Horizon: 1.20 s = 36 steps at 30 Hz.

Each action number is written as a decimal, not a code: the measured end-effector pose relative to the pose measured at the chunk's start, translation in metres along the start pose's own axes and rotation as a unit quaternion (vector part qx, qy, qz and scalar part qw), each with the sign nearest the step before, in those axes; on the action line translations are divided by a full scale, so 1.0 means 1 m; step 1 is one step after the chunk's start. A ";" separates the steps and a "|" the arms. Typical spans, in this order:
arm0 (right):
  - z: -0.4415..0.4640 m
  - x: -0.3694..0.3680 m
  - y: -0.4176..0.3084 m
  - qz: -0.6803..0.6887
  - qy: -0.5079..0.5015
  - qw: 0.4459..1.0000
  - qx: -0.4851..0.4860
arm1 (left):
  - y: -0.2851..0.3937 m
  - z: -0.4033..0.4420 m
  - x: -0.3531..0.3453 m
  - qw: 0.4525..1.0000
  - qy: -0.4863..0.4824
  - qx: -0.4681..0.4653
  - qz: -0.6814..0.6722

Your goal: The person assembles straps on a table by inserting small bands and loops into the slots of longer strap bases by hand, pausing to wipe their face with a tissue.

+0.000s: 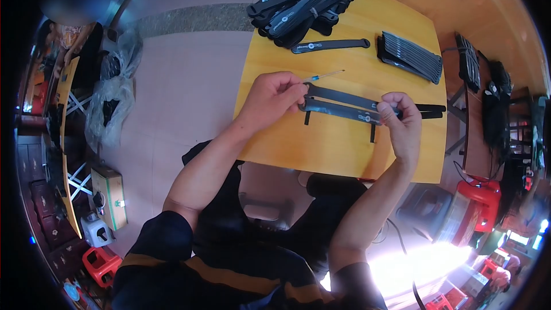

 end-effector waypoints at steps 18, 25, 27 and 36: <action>-0.023 0.018 0.032 -0.003 -0.004 0.990 -0.140 | -0.020 -0.002 0.004 0.969 0.040 -0.001 0.246; -0.026 0.027 0.043 -0.023 -0.001 0.987 -0.157 | -0.015 0.001 -0.006 0.932 0.053 -0.055 0.355; -0.027 0.027 0.046 -0.028 -0.008 0.988 -0.155 | -0.016 0.002 -0.007 0.926 0.050 -0.050 0.371; -0.027 0.030 0.050 -0.039 0.004 0.987 -0.158 | -0.010 0.002 -0.010 0.915 0.047 -0.023 0.399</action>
Point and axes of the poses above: each hand's wrist, its own z-axis towards the middle knuckle, its own x-axis out of the back of the hand, y = z × x, the point moved 6 cm from there along z, towards the middle knuckle, and after that the axes turned 7 degrees about x, right-handed, at the moved point
